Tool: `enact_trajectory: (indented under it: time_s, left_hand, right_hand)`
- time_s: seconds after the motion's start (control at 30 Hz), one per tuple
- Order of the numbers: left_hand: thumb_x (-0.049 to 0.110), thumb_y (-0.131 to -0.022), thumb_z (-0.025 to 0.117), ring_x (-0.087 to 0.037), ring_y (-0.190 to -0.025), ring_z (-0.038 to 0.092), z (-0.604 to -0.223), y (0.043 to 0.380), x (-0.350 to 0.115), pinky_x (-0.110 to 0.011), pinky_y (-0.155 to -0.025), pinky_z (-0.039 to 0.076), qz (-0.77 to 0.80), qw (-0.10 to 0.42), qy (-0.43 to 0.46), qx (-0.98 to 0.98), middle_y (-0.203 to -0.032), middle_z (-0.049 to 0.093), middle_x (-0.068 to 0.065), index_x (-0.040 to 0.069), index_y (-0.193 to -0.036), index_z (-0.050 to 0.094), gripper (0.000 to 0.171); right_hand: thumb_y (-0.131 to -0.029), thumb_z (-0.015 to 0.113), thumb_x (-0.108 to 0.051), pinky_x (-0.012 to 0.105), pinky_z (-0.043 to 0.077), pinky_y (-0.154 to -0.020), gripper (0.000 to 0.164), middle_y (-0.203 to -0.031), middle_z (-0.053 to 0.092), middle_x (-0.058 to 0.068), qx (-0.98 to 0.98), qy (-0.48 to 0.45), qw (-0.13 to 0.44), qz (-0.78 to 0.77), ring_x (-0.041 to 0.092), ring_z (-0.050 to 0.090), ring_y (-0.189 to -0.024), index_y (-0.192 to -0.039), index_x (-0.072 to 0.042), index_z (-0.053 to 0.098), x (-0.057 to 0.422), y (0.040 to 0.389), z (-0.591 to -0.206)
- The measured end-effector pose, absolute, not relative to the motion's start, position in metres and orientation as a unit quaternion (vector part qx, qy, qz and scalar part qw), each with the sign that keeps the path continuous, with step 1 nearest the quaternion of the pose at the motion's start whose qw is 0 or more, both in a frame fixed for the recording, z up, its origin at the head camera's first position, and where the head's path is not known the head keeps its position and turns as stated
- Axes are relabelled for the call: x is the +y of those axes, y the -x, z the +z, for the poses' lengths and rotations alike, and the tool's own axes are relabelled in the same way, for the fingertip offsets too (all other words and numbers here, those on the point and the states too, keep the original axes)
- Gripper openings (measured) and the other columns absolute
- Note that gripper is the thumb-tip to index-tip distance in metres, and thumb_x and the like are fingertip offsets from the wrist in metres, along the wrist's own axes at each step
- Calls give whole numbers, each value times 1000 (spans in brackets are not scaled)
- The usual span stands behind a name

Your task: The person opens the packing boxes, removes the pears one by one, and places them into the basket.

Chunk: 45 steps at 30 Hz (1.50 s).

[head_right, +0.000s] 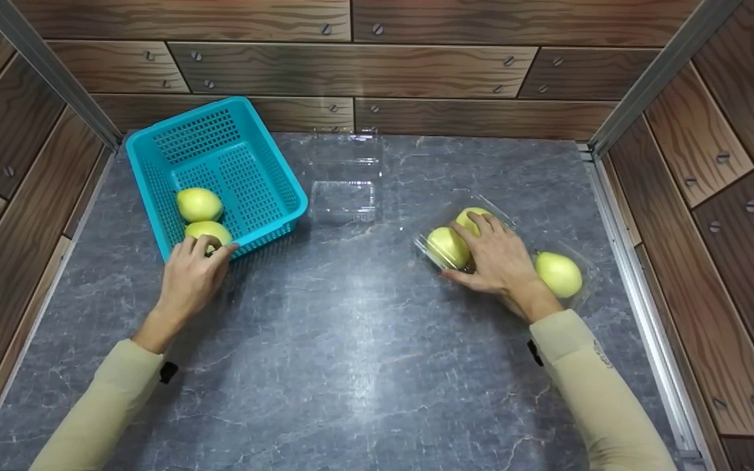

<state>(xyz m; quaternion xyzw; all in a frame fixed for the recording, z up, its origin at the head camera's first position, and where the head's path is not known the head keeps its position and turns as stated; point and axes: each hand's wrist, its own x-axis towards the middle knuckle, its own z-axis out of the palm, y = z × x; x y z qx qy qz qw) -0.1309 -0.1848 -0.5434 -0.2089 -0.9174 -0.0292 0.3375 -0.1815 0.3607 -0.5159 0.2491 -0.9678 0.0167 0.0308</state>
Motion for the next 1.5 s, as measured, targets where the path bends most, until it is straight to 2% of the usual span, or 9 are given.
enact_trajectory:
  time_s: [0.4,0.6,0.9,1.23,1.5]
  left_hand:
    - [8,-92,75,-31,-81,59,-544,131,-185,-43,-63,51,-19,340,203,-918,-99,69,-11,20,-113,78,25]
    - [8,-90,77,-31,-81,59,-545,131,-185,-42,-64,51,-23,343,204,-916,-99,69,-11,19,-113,78,25]
    - [7,-92,75,-32,-81,58,-545,130,-184,-43,-64,51,-30,345,204,-916,-98,69,-11,19,-112,78,24]
    - [7,-93,75,-31,-78,56,-547,130,-184,-41,-62,48,-38,354,206,-911,-97,67,-11,19,-112,77,23]
    - [5,-93,74,-32,-80,58,-546,130,-184,-42,-63,49,-34,347,206,-914,-98,68,-12,19,-113,77,24]
  right_hand:
    - [-85,71,-72,75,55,-93,91,-155,45,24,-970,-241,7,24,50,48,-137,-155,-18,48,377,178,-522]
    - [-87,72,-68,77,51,-97,88,-152,48,24,-968,-250,25,24,53,49,-135,-155,-18,49,378,177,-526]
    - [-85,74,-64,70,57,-88,84,-145,52,23,-961,-266,68,22,48,55,-124,-153,-20,52,377,175,-532]
    - [-88,72,-64,70,52,-100,82,-145,53,25,-964,-257,66,14,50,53,-131,-154,-20,51,372,172,-535]
    - [-88,70,-69,68,54,-97,83,-145,55,23,-962,-261,75,12,47,55,-129,-154,-23,53,362,168,-538]
